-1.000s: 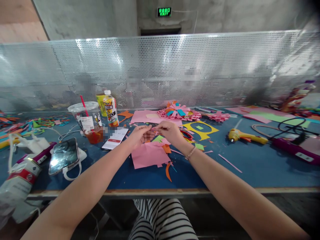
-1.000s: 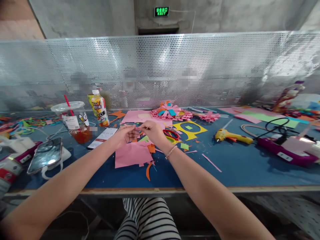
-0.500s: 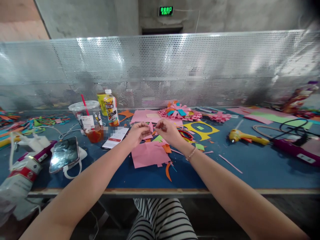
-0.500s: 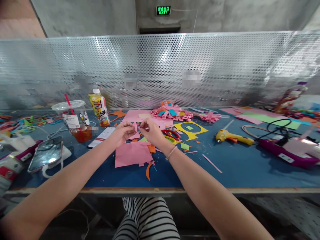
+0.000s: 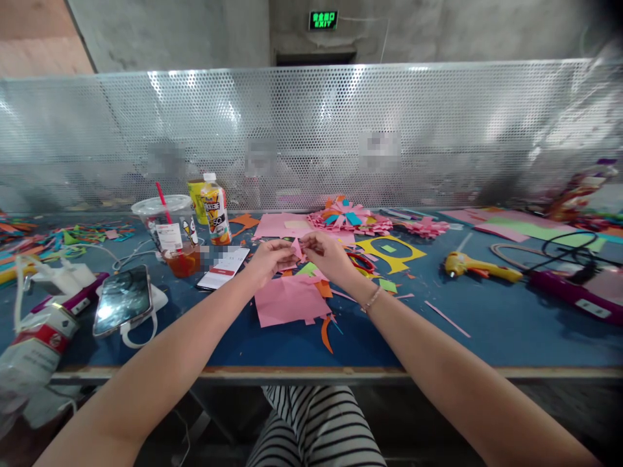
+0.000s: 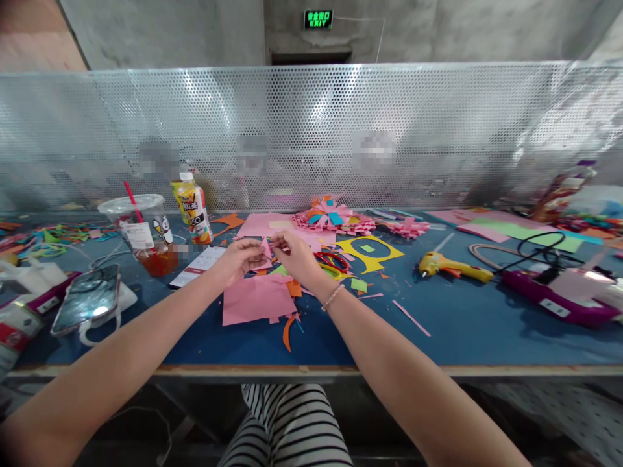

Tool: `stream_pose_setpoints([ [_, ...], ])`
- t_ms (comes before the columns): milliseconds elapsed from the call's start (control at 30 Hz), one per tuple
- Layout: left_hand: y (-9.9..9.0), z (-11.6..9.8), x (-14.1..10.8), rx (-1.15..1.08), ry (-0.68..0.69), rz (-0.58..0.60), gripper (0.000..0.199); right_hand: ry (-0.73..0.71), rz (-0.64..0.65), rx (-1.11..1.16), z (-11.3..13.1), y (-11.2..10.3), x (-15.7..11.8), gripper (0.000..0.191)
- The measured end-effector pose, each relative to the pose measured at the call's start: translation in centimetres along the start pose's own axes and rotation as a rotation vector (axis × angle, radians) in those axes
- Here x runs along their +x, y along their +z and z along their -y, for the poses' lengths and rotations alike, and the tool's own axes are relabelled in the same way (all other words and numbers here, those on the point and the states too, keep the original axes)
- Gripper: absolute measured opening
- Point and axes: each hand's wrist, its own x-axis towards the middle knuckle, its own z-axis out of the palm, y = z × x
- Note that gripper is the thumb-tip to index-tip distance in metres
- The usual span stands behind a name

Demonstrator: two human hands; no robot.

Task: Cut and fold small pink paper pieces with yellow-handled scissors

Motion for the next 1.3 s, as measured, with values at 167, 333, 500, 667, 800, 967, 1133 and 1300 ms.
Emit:
stream_pose_setpoints([
  [167,-0.1,0.0,0.0,0.008,-0.009,0.029,0.015,-0.009,0.005,-0.023,0.2,0.0,0.1,0.015],
  [333,0.1,-0.1,-0.2,0.012,-0.053,0.056,0.021,-0.043,-0.007,-0.085,0.3,-0.2,0.0,0.014],
  [500,0.2,-0.2,-0.2,-0.062,-0.066,0.059,0.013,-0.129,-0.020,-0.140,0.8,-0.6,-0.1,0.018],
  [667,0.0,0.0,0.0,-0.070,-0.009,0.043,0.009,-0.185,-0.033,-0.164,1.3,-0.6,-0.3,0.015],
  [800,0.1,-0.1,0.2,-0.078,0.045,-0.024,0.017,-0.156,-0.075,-0.158,1.4,-0.7,-0.3,0.009],
  [967,0.3,-0.3,0.3,-0.079,0.024,-0.089,0.013,-0.128,-0.028,-0.124,1.2,-0.7,-0.1,0.003],
  [1133,0.6,-0.6,-0.1,-0.074,0.003,-0.074,0.011,-0.069,-0.026,-0.088,0.8,-0.6,0.0,0.002],
  [1300,0.5,-0.5,-0.3,-0.005,-0.016,-0.049,0.017,-0.023,-0.024,-0.051,0.8,-0.5,0.0,0.002],
])
